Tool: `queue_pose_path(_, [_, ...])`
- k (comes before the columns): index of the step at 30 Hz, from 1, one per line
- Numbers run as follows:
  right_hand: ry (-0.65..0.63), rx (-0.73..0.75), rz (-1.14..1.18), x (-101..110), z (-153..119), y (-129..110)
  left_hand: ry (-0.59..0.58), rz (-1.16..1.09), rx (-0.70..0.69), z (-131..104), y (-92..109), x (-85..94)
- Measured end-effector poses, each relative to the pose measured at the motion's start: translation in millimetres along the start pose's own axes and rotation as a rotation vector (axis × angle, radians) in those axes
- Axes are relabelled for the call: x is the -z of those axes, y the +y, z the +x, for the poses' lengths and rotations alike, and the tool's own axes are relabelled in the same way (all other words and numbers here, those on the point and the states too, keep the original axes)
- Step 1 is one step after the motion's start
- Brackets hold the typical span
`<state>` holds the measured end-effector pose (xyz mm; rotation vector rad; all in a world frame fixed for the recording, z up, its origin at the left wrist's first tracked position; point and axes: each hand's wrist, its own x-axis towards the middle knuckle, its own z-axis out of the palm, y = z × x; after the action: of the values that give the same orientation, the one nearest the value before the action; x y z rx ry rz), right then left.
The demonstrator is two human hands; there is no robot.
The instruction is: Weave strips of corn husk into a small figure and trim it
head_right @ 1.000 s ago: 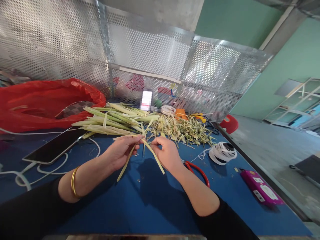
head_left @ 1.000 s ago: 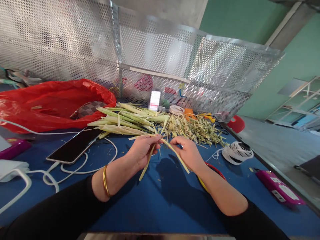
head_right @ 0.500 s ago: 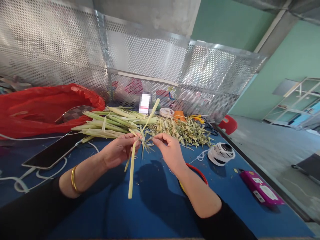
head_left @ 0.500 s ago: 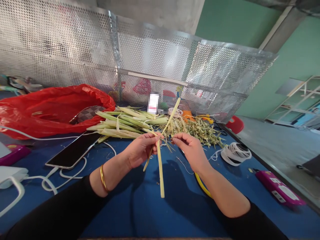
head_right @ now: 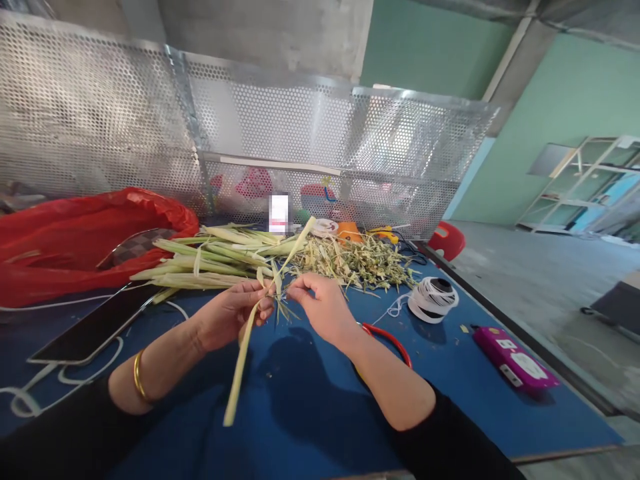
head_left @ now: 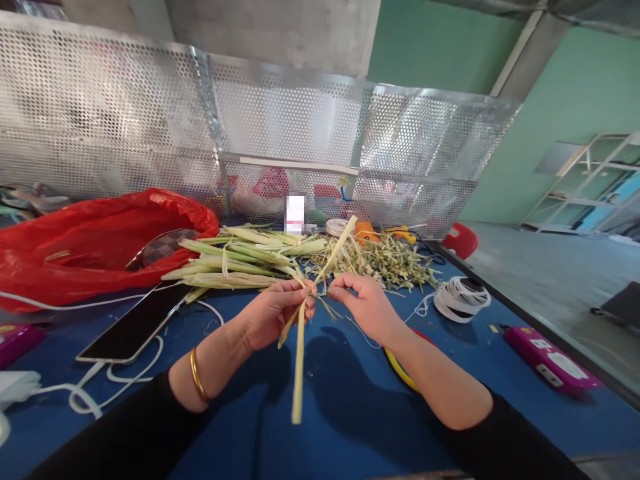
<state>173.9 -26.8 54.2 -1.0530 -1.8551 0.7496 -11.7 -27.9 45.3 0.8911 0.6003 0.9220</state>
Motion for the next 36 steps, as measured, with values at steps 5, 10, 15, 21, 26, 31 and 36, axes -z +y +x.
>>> queue_pose_path(5, [0.035, 0.14, -0.123, -2.3, 0.9, 2.0, -0.06, 0.046, 0.014, -0.8, -4.5, -0.2])
queue_pose_path(10, [0.148, 0.159, -0.114, 0.2, 2.6, 3.8, 0.079, -0.055, -0.05, 0.9, -3.9, -5.0])
queue_pose_path(15, [0.21, 0.205, -0.126, 0.5, -1.3, 1.0, 0.159, -0.169, -0.082, 3.9, -4.0, -4.8])
queue_pose_path(21, [0.225, 0.394, -0.515, -11.5, -8.9, 6.4, 0.191, -0.219, -0.079, 5.8, -10.1, -5.1])
queue_pose_path(26, [0.25, 0.424, -0.652, -17.4, -11.0, 9.9, 0.192, -0.207, -0.07, 7.1, -18.9, -5.6])
queue_pose_path(31, [0.154, 0.442, -0.669, -16.7, -9.6, 7.2, 0.302, -0.066, -0.163, 7.4, -20.7, -7.7])
queue_pose_path(36, [0.108, 0.263, -0.289, -1.1, -7.6, 2.1, 0.378, 0.064, -0.18, 3.0, -11.4, -10.5])
